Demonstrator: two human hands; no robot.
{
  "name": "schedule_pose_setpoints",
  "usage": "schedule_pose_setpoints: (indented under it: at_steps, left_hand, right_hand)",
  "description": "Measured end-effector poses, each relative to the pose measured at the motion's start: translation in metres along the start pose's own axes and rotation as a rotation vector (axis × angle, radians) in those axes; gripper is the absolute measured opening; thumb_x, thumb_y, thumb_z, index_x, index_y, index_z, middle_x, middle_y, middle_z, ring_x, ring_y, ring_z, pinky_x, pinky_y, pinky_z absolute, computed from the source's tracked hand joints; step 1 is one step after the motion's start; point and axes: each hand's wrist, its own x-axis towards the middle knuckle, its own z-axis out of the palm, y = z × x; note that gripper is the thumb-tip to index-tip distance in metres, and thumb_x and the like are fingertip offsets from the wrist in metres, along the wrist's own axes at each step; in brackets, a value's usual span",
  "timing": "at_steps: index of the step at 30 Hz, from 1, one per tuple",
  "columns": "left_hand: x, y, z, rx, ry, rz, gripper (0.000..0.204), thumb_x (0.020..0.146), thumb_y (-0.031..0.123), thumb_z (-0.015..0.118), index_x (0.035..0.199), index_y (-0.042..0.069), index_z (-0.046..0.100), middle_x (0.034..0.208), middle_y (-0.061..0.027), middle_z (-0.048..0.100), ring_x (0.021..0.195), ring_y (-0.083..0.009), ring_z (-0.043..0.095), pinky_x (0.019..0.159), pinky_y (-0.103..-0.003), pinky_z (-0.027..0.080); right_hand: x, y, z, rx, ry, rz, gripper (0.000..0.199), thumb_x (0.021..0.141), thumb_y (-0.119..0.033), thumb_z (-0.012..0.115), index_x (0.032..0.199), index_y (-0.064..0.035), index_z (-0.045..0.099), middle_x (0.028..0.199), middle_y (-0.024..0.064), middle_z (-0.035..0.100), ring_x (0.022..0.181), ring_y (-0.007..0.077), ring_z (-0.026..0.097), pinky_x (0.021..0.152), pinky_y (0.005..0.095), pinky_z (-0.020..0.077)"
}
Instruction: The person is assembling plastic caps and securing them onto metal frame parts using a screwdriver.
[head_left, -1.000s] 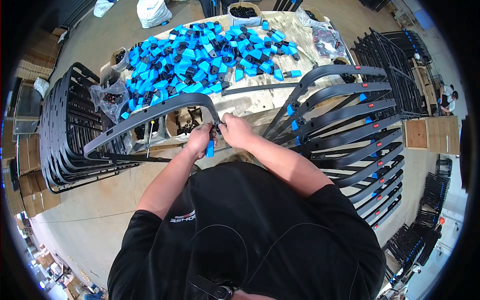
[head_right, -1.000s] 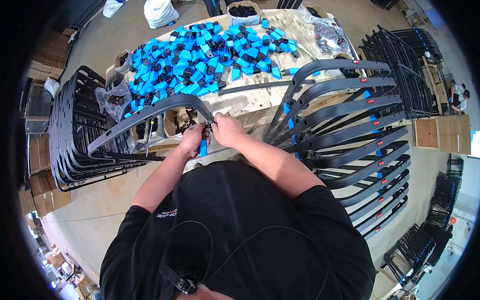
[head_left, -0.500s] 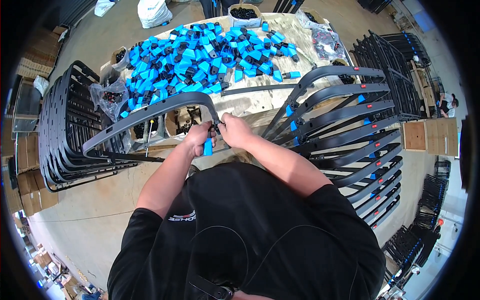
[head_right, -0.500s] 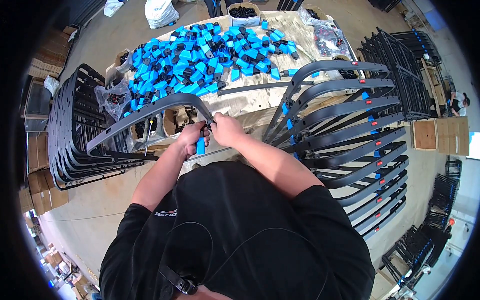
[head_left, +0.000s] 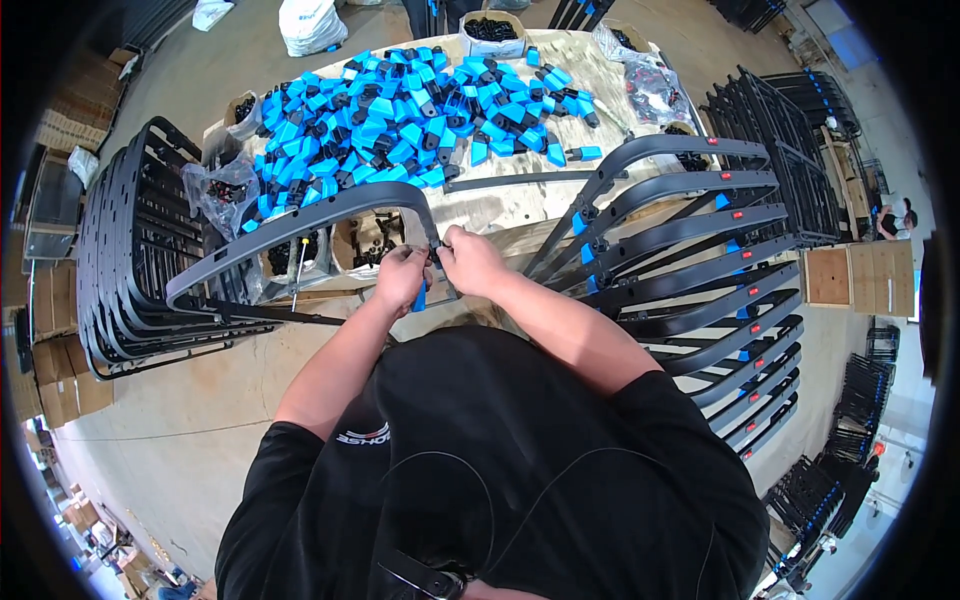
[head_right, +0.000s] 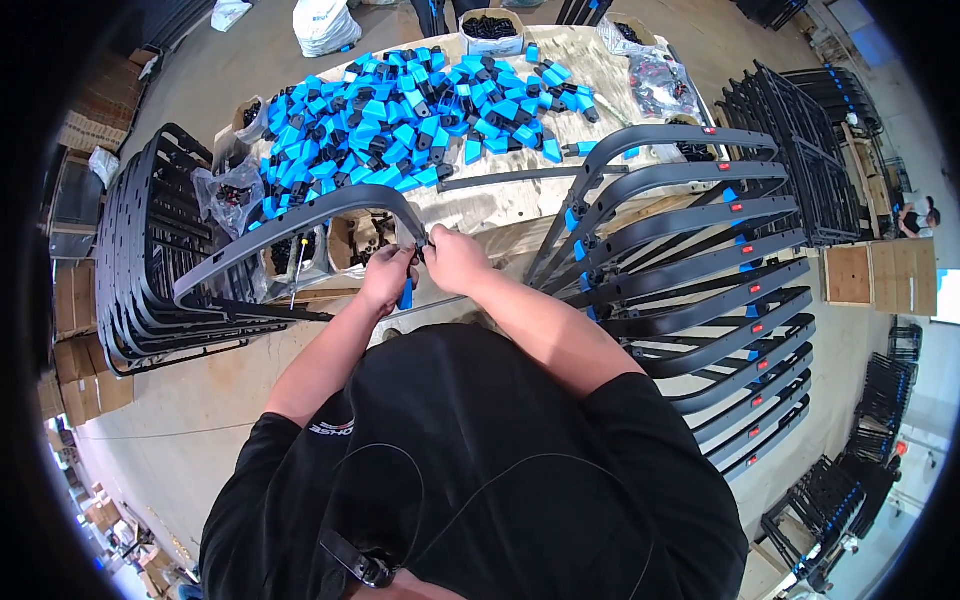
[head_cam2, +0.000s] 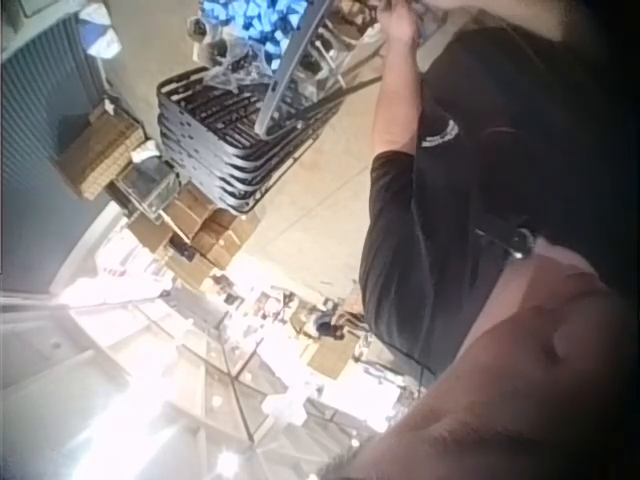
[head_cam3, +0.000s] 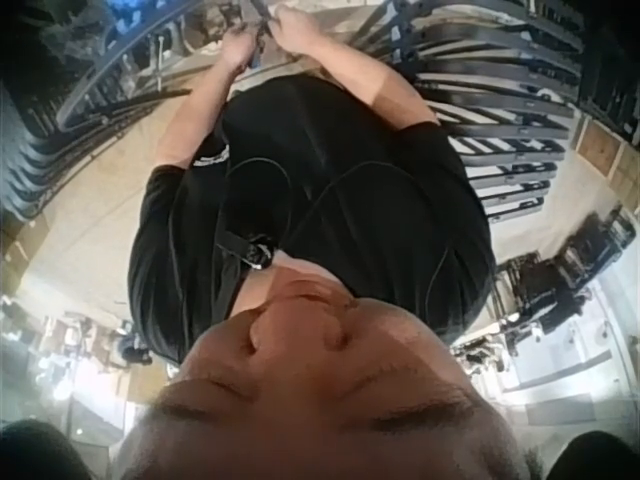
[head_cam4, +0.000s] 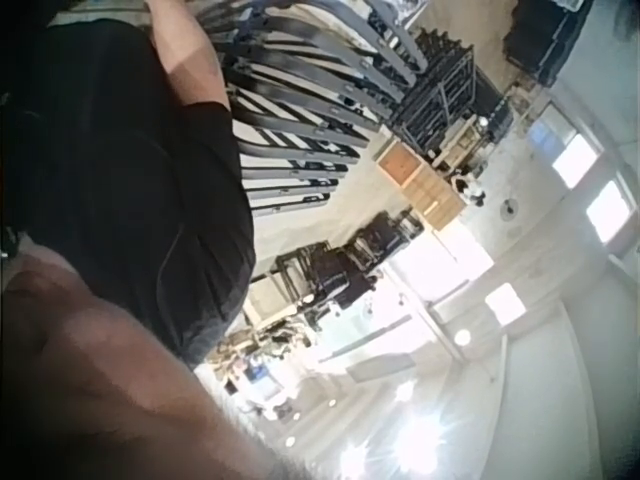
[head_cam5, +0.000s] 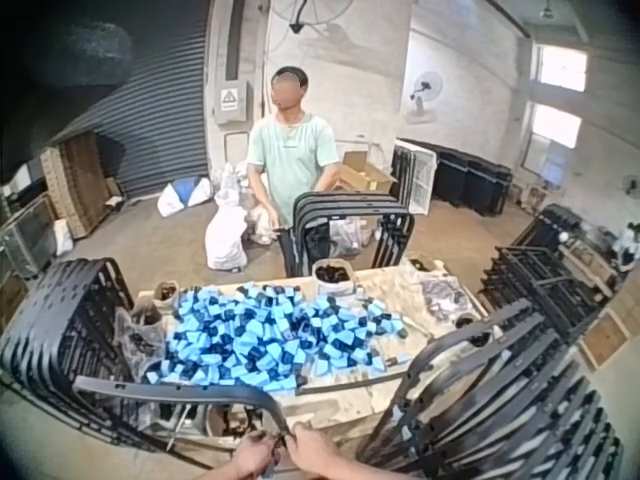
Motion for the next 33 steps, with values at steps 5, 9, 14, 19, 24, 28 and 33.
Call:
schedule_pose_setpoints:
  at_steps: [5,9,14,19,24,28,33]
  left_hand:
    - [0.001,-0.007,-0.005,-0.135,-0.004,0.044,0.02,0.101,0.02,0.065,0.1,0.0,0.065,0.085,-0.0057,0.064,0.061,-0.0131,0.059,0.055,-0.03,0.048]
    - [0.003,-0.009,-0.009,-0.216,-0.02,0.002,0.018,0.099,0.017,0.068,0.106,0.0,0.067,0.085,-0.003,0.065,0.064,-0.012,0.058,0.058,-0.028,0.049]
    - [0.007,-0.009,-0.01,-0.226,-0.047,0.007,0.017,0.099,0.016,0.068,0.107,0.001,0.068,0.085,-0.002,0.065,0.064,-0.0119,0.057,0.059,-0.029,0.05]
    - [0.006,-0.005,-0.009,-0.187,-0.047,-0.02,0.021,0.101,0.021,0.064,0.095,0.001,0.066,0.077,-0.0048,0.063,0.06,-0.0146,0.056,0.056,-0.03,0.048]
    - [0.0,0.009,-0.004,-0.136,-0.017,-0.09,0.025,0.102,0.023,0.063,0.088,0.003,0.061,0.074,-0.0042,0.059,0.058,-0.0148,0.055,0.054,-0.032,0.046]
    - [0.007,0.005,-0.005,-0.193,-0.035,-0.145,0.029,0.103,0.028,0.062,0.087,0.004,0.058,0.074,-0.0036,0.057,0.057,-0.015,0.055,0.052,-0.032,0.046]
    - [0.009,0.006,0.004,-0.153,-0.014,-0.19,0.034,0.106,0.034,0.056,0.088,0.005,0.055,0.071,-0.0035,0.054,0.054,-0.0164,0.054,0.05,-0.033,0.045]
  right_hand:
    - [0.0,-0.003,-0.002,0.016,-0.005,0.005,0.025,0.095,-0.022,0.062,0.096,0.0026,0.058,0.089,0.0277,0.069,0.089,0.0466,0.068,0.079,0.0552,0.0531]
    - [-0.002,-0.007,-0.006,0.028,-0.009,0.019,0.025,0.095,-0.022,0.062,0.097,0.0026,0.059,0.089,0.0277,0.069,0.089,0.0464,0.068,0.079,0.0552,0.0532]
    - [-0.001,-0.002,-0.004,0.031,-0.018,0.028,0.025,0.095,-0.022,0.062,0.098,0.0025,0.058,0.089,0.0275,0.069,0.088,0.0467,0.068,0.079,0.0555,0.0532]
    - [0.001,0.0,-0.003,0.041,-0.025,0.02,0.025,0.095,-0.023,0.062,0.099,0.0018,0.057,0.089,0.0272,0.069,0.088,0.0468,0.068,0.078,0.0558,0.0529]
    - [0.0,-0.001,-0.003,0.036,-0.031,0.027,0.025,0.095,-0.023,0.062,0.098,0.0014,0.057,0.089,0.0268,0.069,0.088,0.0467,0.067,0.078,0.0561,0.0524]
    - [0.001,0.001,0.002,0.029,0.038,-0.012,0.023,0.094,-0.021,0.064,0.093,0.0009,0.058,0.084,0.0251,0.068,0.084,0.0458,0.066,0.074,0.054,0.051]
    - [0.002,0.002,0.004,0.034,0.02,0.014,0.023,0.094,-0.021,0.064,0.093,0.0016,0.058,0.085,0.0258,0.067,0.085,0.0462,0.066,0.074,0.0546,0.0505]
